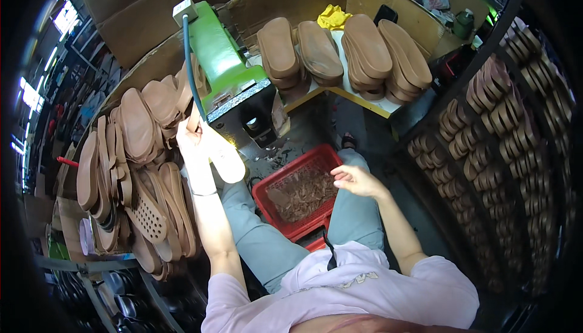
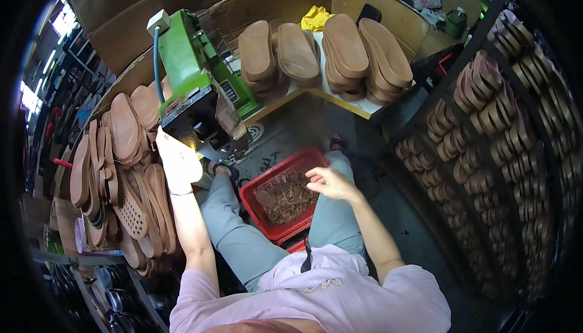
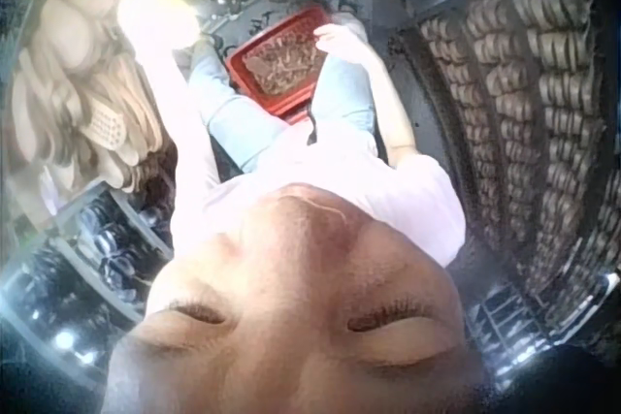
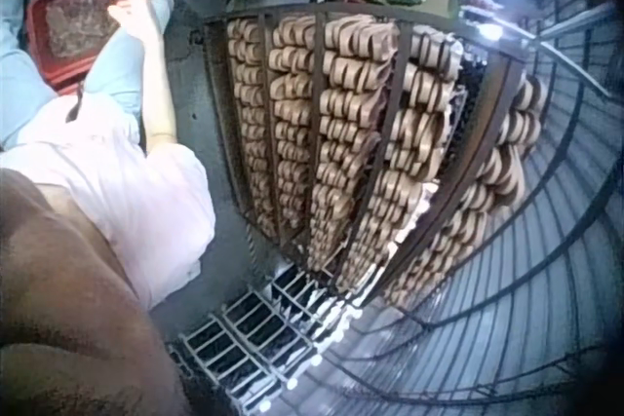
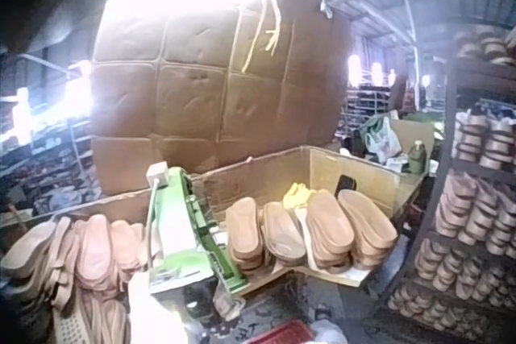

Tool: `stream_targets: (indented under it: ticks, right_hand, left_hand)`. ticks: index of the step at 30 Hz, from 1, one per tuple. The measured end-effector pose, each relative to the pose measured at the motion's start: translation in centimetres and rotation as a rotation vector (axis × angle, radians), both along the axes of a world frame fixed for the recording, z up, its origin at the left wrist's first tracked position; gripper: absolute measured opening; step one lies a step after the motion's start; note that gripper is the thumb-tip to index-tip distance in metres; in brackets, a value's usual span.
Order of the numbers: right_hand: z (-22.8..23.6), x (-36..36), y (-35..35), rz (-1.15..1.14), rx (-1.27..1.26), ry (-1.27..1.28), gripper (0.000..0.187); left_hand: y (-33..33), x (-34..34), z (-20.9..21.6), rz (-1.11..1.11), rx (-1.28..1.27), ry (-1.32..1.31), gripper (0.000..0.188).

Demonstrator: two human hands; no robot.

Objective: The person sits on the floor and repeatedly smooths the edges and surfaces of brown sandal soles using a green grinding machine. They pick up soles from a nearby pile, run them against the machine's wheel, and place the finished soles into a red basket or onto a stack.

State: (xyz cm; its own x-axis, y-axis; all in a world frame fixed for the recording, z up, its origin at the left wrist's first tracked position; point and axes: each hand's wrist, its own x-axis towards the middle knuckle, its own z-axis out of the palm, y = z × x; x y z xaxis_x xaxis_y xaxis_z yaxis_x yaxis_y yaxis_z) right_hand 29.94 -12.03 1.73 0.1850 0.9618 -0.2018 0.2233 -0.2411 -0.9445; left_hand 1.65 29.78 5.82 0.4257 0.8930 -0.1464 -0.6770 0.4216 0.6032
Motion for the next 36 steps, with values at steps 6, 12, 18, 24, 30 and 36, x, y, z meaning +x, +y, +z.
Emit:
stream_targets:
  ticks: [6,12,18,24,30,36]
  right_hand:
    - [-1.6,-2.8,-0.5,0.038,-0.053,0.147,0.037]
    - [-3.0,-4.7,-0.7,0.050,-0.140,0.356,0.035]
    - [-2.9,-5.6,-0.9,0.048,-0.212,0.522,0.030]
    - [-2.5,-5.4,-0.3,-0.160,0.038,0.952,0.073]
    - [-1.4,-2.6,-4.0,-0.252,0.010,0.736,0.047]
    - [-0.8,-2.2,-9.9,-0.166,-0.098,0.576,0.039]
  left_hand:
    - [-10.9,1.1,7.8,0.297,0.609,0.350,0.006]
    - [-23.1,-6.1,4.5,0.086,0.199,0.194,0.049]
    - [-32.6,-9.2,4.2,0.216,0.336,0.584,0.069]
    - [-33.0,-10.2,5.0,-0.077,0.602,0.957,0.045]
    - [-30.8,-3.3,3.7,-0.089,0.674,0.830,0.034]
    - [-30.6,3.3,-0.3,0.080,0.464,0.566,0.041]
